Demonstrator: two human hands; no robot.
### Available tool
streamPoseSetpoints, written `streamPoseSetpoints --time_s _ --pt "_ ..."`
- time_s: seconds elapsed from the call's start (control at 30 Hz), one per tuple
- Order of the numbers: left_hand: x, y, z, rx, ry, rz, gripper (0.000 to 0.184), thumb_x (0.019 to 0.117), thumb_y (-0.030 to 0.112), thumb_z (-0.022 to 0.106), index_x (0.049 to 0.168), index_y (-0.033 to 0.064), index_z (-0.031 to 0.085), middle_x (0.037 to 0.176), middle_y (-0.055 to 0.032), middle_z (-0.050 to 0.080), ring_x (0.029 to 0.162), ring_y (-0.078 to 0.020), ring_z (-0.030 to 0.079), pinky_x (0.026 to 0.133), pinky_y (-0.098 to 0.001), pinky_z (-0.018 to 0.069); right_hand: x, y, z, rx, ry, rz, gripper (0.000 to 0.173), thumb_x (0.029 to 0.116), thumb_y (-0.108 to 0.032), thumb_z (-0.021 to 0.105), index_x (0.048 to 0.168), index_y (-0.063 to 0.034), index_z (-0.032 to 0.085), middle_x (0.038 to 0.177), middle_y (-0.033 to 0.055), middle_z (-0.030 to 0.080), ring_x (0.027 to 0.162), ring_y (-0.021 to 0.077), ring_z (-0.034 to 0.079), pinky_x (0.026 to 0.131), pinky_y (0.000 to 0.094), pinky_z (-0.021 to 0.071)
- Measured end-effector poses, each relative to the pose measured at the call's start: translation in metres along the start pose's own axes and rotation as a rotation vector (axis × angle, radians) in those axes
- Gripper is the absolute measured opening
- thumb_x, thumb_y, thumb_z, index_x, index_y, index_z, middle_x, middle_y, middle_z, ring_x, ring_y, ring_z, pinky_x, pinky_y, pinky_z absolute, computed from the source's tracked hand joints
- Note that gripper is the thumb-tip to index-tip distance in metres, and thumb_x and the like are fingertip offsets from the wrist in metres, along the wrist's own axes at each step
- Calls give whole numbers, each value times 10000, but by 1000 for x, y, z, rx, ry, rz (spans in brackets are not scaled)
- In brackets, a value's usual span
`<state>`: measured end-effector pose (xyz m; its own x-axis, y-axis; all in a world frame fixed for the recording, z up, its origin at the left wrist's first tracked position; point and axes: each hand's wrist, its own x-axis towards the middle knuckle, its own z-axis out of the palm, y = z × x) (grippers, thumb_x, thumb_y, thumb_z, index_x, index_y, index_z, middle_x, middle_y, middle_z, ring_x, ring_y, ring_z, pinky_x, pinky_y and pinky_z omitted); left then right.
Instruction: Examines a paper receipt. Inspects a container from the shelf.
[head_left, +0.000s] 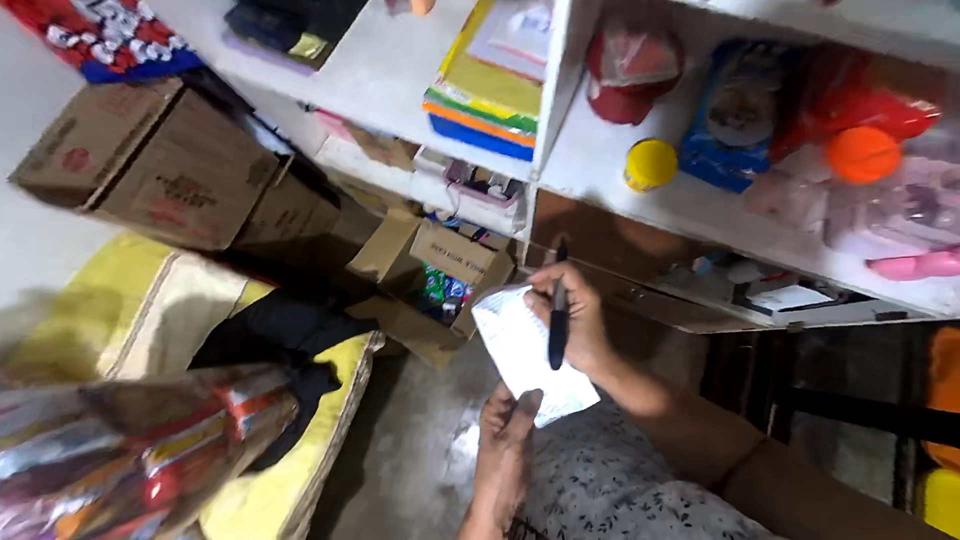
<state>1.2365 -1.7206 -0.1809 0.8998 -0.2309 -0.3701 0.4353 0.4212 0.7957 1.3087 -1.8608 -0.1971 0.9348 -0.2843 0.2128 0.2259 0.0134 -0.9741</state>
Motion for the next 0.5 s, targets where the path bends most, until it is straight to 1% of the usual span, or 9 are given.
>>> streamPoseSetpoints --time_s 0.07,0.13,0.17,0.23,0.27,0.3,0.37,0.43,0.5 --pt "1 0 4 15 -1 3 221 948 -22 546 1133 61 632 979 -10 750 896 -91 725 839 -298 610 0 0 1 19 3 9 179 902 51 634 1080 59 632 871 0 658 773 -18 608 736 173 539" --pt "3 1 8 35 5 12 246 958 -62 497 1126 65 623 956 6 758 867 -75 730 818 -278 615 2 2 -3 4 -15 -15 162 909 31 640 1061 90 645 886 26 675 795 -23 614 763 159 535" --pt "3 2 10 46 15 19 261 961 -76 477 1112 72 630 934 18 761 844 -63 729 801 -264 615 6 4 -9 -33 -31 -30 173 914 9 651 1062 99 651 902 49 687 809 -11 624 775 165 539" --pt "5 2 13 57 62 35 295 951 -102 444 1101 72 630 897 35 758 806 -45 721 765 -239 610 20 9 -32 -184 -52 20 222 932 -52 674 1107 85 660 948 99 705 821 63 664 765 232 567" --pt "7 3 14 67 88 44 307 947 -111 429 1126 66 605 900 42 751 803 -39 717 760 -233 609 32 11 -51 -272 -57 70 257 944 -69 675 1161 66 646 1002 123 711 868 119 689 794 294 585" --pt "9 4 15 90 107 46 318 950 -111 417 1179 58 559 928 49 739 820 -35 713 771 -231 609 48 14 -72 -359 -35 106 290 951 -82 678 1204 49 627 1059 139 710 935 165 699 840 348 588" --pt "12 5 14 144 125 46 382 957 -105 417 1310 34 457 1017 42 712 871 -37 707 801 -234 607 85 32 -125 -513 85 80 325 953 -109 667 1227 56 612 1110 168 704 1000 220 695 885 413 580" --pt "17 5 13 185 131 58 458 947 -105 432 1387 12 383 1092 28 685 920 -35 698 828 -236 603 122 61 -183 -591 209 -16 333 950 -96 664 1209 100 589 1135 212 677 1046 245 675 928 403 564" --pt "21 4 15 211 120 71 489 944 -110 431 1414 -4 348 1142 17 669 969 -36 690 862 -245 599 153 75 -223 -629 286 -20 362 945 -107 682 1212 117 584 1164 236 662 1076 256 665 959 389 549"
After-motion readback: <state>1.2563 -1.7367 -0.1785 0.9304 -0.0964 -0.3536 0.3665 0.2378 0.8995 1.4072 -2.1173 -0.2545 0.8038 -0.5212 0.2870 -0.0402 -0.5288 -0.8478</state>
